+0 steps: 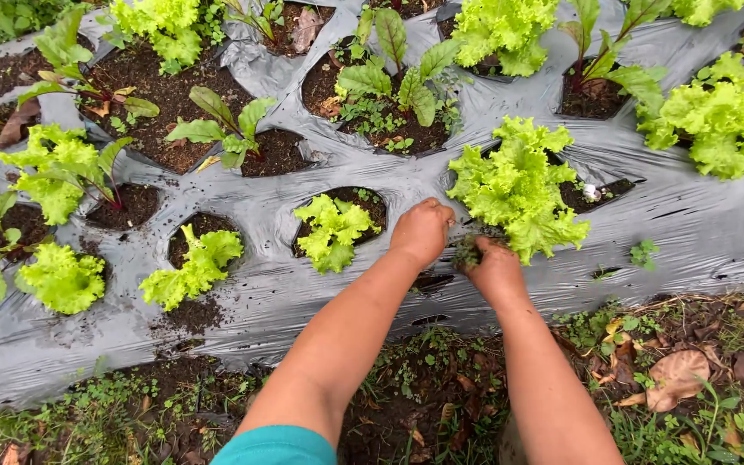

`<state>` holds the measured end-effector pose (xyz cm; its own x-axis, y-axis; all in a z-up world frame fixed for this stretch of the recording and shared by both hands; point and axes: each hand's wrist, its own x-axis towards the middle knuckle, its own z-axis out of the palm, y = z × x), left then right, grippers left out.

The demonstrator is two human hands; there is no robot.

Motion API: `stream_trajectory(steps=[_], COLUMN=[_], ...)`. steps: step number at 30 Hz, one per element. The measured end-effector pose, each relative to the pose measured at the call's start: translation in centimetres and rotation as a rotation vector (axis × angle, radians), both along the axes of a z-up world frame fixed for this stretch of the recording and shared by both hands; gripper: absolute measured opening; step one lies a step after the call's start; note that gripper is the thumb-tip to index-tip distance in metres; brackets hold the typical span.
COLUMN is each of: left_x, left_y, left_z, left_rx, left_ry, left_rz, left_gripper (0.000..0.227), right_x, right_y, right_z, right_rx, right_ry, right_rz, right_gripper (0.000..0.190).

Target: Weeding a vegetable garden bed covered with plastic mulch by hand

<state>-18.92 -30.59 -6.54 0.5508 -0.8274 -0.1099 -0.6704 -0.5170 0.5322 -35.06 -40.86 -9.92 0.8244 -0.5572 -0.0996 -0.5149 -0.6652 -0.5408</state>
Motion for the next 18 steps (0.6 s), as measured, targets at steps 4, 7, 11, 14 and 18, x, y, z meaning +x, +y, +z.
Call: stream_trajectory(steps=[4,7,11,14,18], left_x=[-0.6,-3.1,-6.5,-7.8,-8.1], left_y=[3.8,8.0,11.4,12.0,12.0], left_z=[0.8,2.3,7.0,10.0,11.3], left_rx=[-0.049,0.01,0.204,0.428,0.555], left_ry=[0.128,0.203,0.29,0.275,0.156], left_rz=[-0.01,-0.053,-0.213,-0.296,-0.342], left_gripper=[0.015,0.016,0.015,0.021,0.026], right_x=[0.5,1.0,1.1,-0.3,-0.3], right_y=[0.9,2.1,1.2,-1.4,-3.0], right_z=[-3.9,-1.9,-1.8,-1.0,2.6], right_rx=[-0.004,-0.026,0.125,0.318,0.355], right_ry=[-0.011,0.05,0.07,0.015,0.225], right_rz=[-0.048,-0.125,-0.21,-0.296,-0.148], right_gripper=[0.036,0.031,0.026,0.023,0.026])
